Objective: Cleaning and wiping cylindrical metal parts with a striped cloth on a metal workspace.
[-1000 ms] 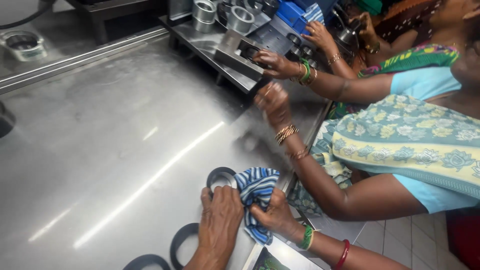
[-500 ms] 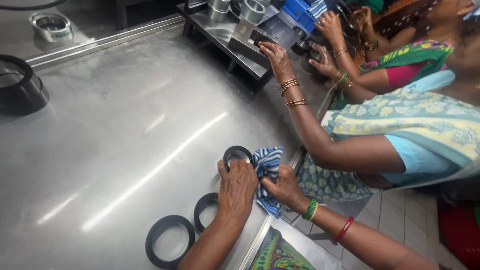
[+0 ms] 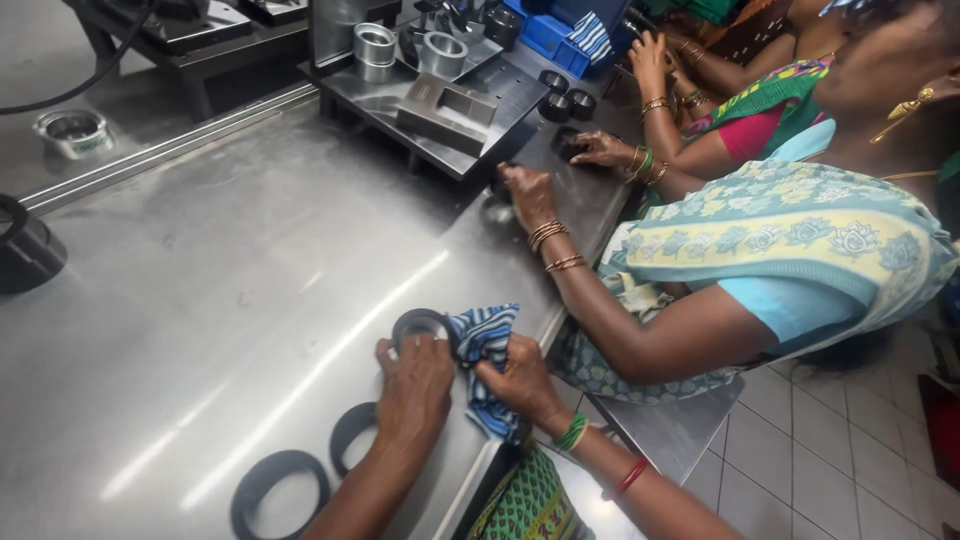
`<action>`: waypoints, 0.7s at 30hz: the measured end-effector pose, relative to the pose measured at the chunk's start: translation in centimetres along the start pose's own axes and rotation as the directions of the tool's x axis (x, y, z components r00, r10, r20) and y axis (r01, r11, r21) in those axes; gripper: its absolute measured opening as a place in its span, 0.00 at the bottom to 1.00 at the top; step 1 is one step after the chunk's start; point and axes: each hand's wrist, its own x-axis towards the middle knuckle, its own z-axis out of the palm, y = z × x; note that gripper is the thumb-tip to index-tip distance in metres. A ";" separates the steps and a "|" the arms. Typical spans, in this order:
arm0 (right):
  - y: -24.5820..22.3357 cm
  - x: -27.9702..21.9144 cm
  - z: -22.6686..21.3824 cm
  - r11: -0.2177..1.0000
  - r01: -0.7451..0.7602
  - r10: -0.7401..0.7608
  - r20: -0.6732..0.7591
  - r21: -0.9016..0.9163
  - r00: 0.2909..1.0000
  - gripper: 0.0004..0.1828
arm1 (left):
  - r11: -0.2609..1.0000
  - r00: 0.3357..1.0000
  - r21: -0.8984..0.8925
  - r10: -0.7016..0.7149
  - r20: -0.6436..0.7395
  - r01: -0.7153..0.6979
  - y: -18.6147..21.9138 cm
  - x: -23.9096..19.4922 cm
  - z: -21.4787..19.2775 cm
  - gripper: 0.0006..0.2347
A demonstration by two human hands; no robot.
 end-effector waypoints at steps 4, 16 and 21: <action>0.8 -0.5 -0.4 0.998 -0.011 0.015 -0.068 0.056 0.998 0.05 | 0.999 0.996 -0.001 -0.054 0.075 0.054 0.7 0.8 -1.1 0.14; 5.1 -1.6 0.4 0.994 -0.023 0.032 -0.078 0.109 0.996 0.15 | 0.990 0.981 -0.099 -0.081 0.179 0.100 0.4 1.0 0.4 0.13; 7.0 -3.7 1.9 0.951 -0.219 0.253 -0.144 0.217 0.957 0.23 | 0.755 0.959 -0.609 -0.282 0.034 0.244 1.0 -1.9 -1.4 0.16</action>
